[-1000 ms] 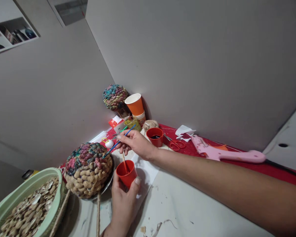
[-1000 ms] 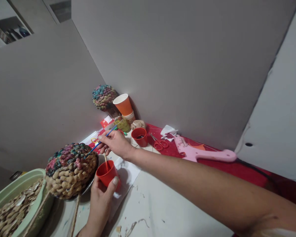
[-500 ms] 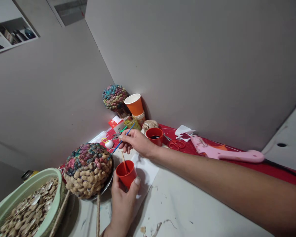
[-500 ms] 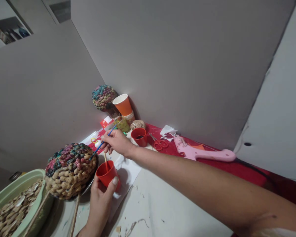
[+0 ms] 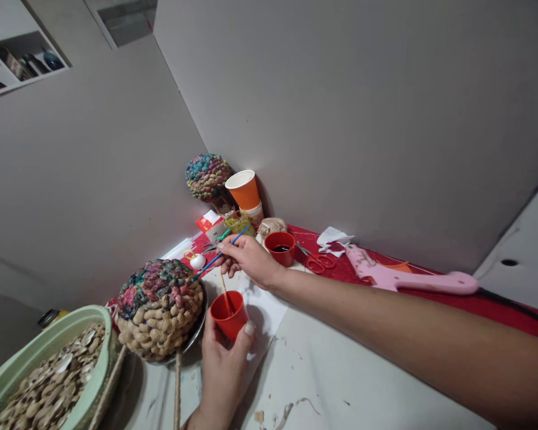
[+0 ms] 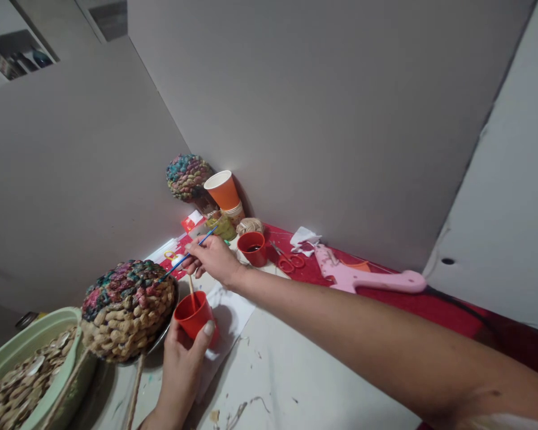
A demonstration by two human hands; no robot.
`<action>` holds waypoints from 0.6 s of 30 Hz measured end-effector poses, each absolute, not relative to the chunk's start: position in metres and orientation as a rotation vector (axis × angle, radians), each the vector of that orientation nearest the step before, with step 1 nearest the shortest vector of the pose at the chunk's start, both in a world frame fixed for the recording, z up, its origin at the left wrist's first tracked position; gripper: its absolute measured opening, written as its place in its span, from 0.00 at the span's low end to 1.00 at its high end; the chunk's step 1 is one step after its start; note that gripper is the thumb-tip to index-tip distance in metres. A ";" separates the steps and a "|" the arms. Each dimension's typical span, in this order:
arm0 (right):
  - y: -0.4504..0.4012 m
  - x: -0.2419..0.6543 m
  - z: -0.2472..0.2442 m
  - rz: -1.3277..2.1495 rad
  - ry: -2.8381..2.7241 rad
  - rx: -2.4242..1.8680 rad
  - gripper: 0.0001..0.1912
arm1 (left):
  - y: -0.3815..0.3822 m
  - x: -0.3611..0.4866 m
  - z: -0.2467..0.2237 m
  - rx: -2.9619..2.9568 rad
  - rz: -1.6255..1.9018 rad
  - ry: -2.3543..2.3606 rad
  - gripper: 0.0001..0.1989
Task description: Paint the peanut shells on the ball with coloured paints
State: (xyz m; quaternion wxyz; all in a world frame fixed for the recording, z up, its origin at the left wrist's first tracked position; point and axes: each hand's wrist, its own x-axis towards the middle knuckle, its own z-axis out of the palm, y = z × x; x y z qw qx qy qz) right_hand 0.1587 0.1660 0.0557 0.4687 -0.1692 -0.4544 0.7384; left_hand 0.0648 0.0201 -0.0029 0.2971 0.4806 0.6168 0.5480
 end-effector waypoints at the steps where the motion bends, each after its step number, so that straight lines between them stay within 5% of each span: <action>1: 0.167 0.159 0.055 1.811 -1.114 -0.426 0.12 | 0.020 0.065 -0.003 1.280 1.457 1.644 0.24; 18: 0.165 0.160 0.058 1.790 -1.109 -0.406 0.11 | 0.022 0.064 -0.002 1.307 1.433 1.667 0.23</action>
